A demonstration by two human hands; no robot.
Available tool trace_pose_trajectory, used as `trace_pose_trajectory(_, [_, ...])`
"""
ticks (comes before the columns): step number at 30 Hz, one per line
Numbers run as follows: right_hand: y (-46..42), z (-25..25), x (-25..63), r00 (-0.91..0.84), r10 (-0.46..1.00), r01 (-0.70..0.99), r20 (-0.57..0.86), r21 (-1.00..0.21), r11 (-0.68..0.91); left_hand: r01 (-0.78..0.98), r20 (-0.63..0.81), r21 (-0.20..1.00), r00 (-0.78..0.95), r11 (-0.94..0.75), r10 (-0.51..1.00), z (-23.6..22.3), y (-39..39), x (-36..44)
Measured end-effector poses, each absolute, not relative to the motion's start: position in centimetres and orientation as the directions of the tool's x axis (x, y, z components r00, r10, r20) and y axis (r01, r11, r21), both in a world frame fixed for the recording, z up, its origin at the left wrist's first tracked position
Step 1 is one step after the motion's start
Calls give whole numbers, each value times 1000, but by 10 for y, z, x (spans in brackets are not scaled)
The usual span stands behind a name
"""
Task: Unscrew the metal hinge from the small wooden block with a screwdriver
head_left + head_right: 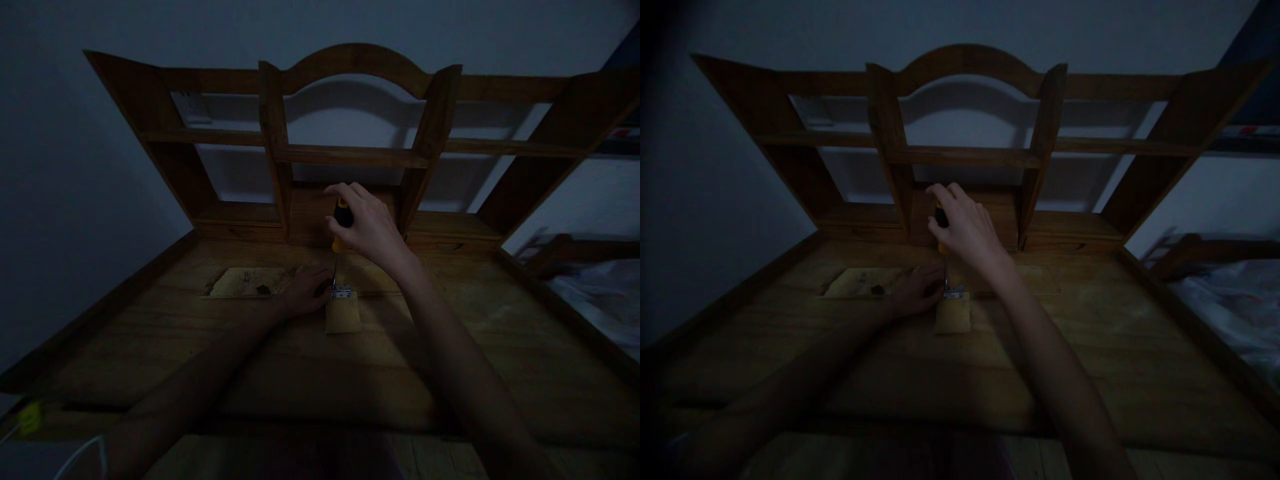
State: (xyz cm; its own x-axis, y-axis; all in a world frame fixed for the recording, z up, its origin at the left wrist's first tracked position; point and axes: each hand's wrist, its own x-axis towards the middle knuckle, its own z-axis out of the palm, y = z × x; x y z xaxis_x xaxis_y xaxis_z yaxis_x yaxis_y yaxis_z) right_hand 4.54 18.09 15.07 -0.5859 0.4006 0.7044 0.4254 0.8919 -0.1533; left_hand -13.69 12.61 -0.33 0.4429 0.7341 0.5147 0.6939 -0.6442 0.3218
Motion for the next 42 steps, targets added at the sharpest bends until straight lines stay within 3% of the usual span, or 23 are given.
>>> trace_pose_trajectory(5, [174, 154, 45, -619, 403, 405, 674, -164, 899, 698, 492, 343, 436, -628, 753, -4, 126, -137])
trace_pose_trajectory(12, [174, 152, 42, -579, 438, 512, 688, -111, 852, 709, 488, 333, 434, -621, 757, -1, 125, -136])
trace_pose_trajectory(19, [165, 156, 41, -587, 453, 485, 671, -157, 860, 712, 516, 305, 434, -632, 738, -1, 124, -135])
trace_pose_trajectory(26, [171, 153, 42, -599, 432, 504, 674, -101, 858, 716, 494, 320, 433, -620, 754, 3, 122, -133])
trace_pose_trajectory(34, [168, 154, 41, -580, 448, 450, 680, -191, 872, 719, 493, 330, 420, -611, 762, -1, 125, -135])
trace_pose_trajectory(42, [175, 152, 41, -569, 431, 493, 700, -130, 861, 725, 485, 320, 427, -609, 763, 1, 123, -135])
